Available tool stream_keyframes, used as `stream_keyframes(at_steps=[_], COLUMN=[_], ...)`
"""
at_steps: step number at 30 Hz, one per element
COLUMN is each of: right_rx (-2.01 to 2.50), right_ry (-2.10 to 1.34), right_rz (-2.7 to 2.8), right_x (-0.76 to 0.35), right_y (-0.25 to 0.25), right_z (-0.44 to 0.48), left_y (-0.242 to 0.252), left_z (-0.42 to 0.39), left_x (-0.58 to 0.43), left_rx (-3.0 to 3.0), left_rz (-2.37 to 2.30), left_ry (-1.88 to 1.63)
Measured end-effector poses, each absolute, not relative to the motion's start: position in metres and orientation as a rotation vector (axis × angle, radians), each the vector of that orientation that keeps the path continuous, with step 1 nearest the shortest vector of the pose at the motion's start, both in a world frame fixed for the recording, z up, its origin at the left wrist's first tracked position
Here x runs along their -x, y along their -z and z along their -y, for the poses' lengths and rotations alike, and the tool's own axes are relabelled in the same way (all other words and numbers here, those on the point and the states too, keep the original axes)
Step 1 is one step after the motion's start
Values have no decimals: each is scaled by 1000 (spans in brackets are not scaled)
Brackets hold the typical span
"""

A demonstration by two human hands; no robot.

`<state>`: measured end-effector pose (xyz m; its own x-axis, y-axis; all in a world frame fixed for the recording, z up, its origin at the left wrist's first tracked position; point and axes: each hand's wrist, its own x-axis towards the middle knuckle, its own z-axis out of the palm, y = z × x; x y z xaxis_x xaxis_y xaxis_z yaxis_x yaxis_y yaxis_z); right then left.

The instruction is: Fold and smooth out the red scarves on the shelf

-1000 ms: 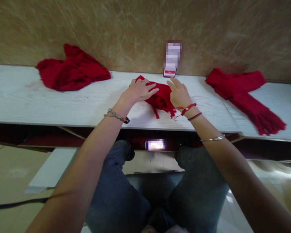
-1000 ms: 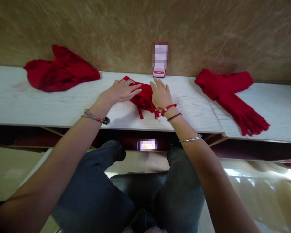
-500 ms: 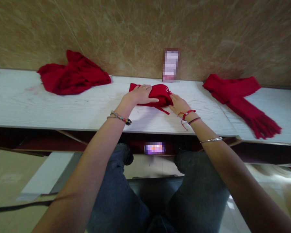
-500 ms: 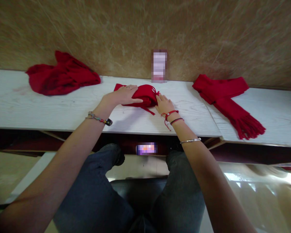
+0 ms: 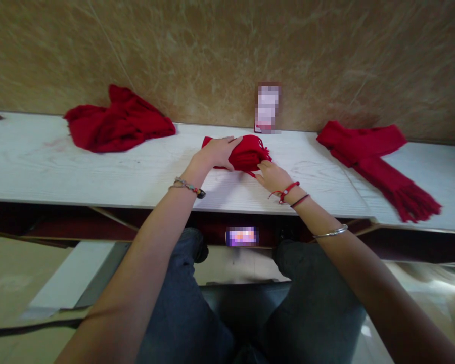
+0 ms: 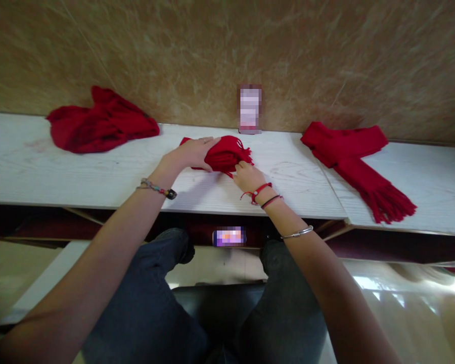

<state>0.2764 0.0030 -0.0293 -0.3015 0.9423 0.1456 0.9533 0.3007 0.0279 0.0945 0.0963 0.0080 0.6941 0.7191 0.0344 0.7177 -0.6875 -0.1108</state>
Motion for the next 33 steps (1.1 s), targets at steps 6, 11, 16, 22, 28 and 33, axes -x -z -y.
stream_keyframes(at_steps=[6,11,16,22,28,33], right_rx=[1911,1883,1917,1965,2087,2175], right_ry=[152,113,74,63,54,80], right_rz=[2370,2464,2448,2400,2276,2136], right_x=[-274,-280,-286,-308,-363,-418], right_y=[47,44,42,44,46,51], right_z=[-9,-11,-7,-1,3,14], left_y=[-12,-20,-28,-35,-35,-30], left_z=[-91,-86,-87,-90,-89,-95], left_x=[-96,-94,-80,-58,-40,-13], left_rx=[2733,2708,2668,2744,2676,2527], left_rz=[1243,1326,1403,1373,1426,1518], left_ry=[13,55,110,192,118,-45])
